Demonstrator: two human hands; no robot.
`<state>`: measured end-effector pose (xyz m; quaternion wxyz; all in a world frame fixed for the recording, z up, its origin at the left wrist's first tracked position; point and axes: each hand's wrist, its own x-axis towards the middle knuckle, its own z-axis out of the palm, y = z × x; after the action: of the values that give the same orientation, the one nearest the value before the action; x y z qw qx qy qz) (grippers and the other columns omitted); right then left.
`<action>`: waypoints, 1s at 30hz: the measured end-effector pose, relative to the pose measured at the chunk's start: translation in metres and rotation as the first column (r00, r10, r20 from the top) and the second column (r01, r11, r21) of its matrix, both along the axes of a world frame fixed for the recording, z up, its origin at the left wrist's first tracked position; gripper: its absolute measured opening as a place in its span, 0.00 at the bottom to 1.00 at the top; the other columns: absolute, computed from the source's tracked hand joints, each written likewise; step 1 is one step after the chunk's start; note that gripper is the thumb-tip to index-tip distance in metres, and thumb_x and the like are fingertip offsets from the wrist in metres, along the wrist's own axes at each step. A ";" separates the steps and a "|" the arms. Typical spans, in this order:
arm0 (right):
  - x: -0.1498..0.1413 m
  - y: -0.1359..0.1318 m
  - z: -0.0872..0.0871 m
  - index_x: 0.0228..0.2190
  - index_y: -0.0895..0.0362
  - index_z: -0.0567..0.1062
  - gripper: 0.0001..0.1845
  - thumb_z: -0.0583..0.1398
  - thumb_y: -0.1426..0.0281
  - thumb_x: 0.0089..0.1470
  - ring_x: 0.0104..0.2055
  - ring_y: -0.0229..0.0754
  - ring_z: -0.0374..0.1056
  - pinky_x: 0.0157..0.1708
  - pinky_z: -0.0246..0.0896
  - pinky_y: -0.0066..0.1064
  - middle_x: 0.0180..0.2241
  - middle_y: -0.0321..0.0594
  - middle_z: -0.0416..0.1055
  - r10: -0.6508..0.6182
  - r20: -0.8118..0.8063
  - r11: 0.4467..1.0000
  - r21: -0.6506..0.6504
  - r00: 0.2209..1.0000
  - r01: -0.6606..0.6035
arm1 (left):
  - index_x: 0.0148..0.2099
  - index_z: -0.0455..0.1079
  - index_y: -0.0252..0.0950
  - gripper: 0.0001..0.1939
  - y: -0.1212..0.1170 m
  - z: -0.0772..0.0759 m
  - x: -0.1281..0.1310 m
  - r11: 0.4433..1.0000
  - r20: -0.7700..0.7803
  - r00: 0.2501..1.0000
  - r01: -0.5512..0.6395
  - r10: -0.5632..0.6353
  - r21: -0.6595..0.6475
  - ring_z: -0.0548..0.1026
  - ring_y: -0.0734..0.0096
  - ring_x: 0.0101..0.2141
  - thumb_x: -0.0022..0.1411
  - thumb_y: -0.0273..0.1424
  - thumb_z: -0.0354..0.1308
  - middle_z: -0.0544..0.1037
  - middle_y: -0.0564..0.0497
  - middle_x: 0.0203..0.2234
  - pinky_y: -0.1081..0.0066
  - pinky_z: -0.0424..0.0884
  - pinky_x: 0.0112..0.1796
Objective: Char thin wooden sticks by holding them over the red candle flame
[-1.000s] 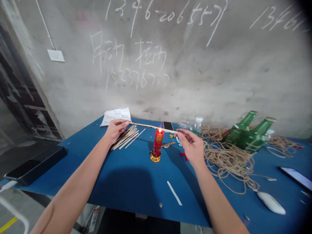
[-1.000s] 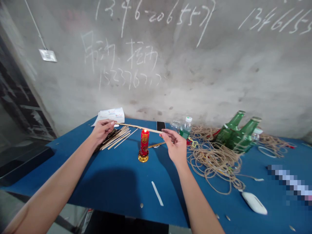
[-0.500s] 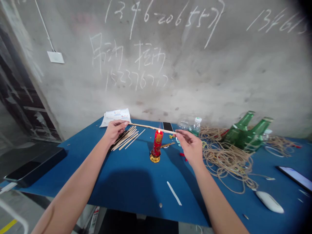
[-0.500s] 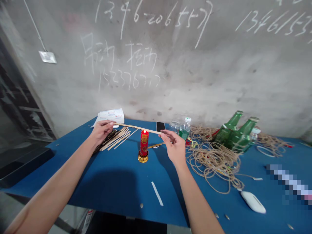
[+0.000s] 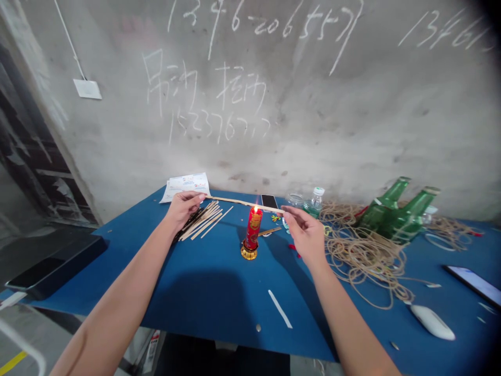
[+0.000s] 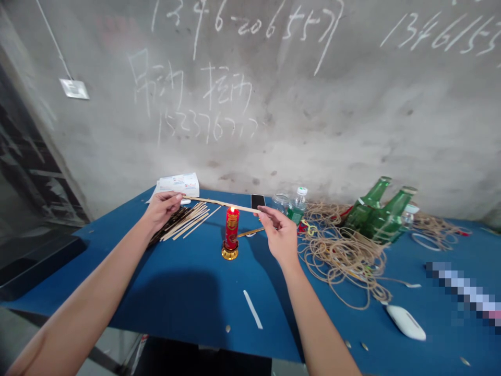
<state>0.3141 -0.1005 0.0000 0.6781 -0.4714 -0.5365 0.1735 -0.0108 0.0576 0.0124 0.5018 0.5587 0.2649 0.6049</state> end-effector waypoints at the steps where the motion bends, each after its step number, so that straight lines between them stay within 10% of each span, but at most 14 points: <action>1: 0.000 0.000 0.000 0.46 0.56 0.84 0.21 0.68 0.56 0.57 0.42 0.51 0.80 0.37 0.76 0.37 0.41 0.48 0.84 0.001 0.001 1.000 -0.004 1.000 -0.001 | 0.31 0.82 0.31 0.19 0.000 0.000 0.000 1.000 -0.001 1.000 -0.001 0.001 -0.002 0.57 0.83 0.17 0.40 0.39 0.80 0.65 0.56 0.14 0.76 0.47 0.19; 30: -0.002 -0.001 0.000 0.46 0.55 0.85 0.20 0.67 0.55 0.58 0.36 0.48 0.78 0.32 0.74 0.36 0.35 0.44 0.83 -0.034 0.033 0.999 -0.016 0.999 0.035 | 0.25 0.79 0.34 0.13 0.004 -0.006 -0.008 0.995 0.001 0.995 0.097 -0.097 0.024 0.57 0.82 0.17 0.43 0.36 0.78 0.64 0.56 0.13 0.75 0.49 0.21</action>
<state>0.3119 -0.1014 0.0002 0.6681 -0.4891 -0.5380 0.1584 -0.0186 0.0619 0.0068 0.5242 0.5762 0.2299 0.5835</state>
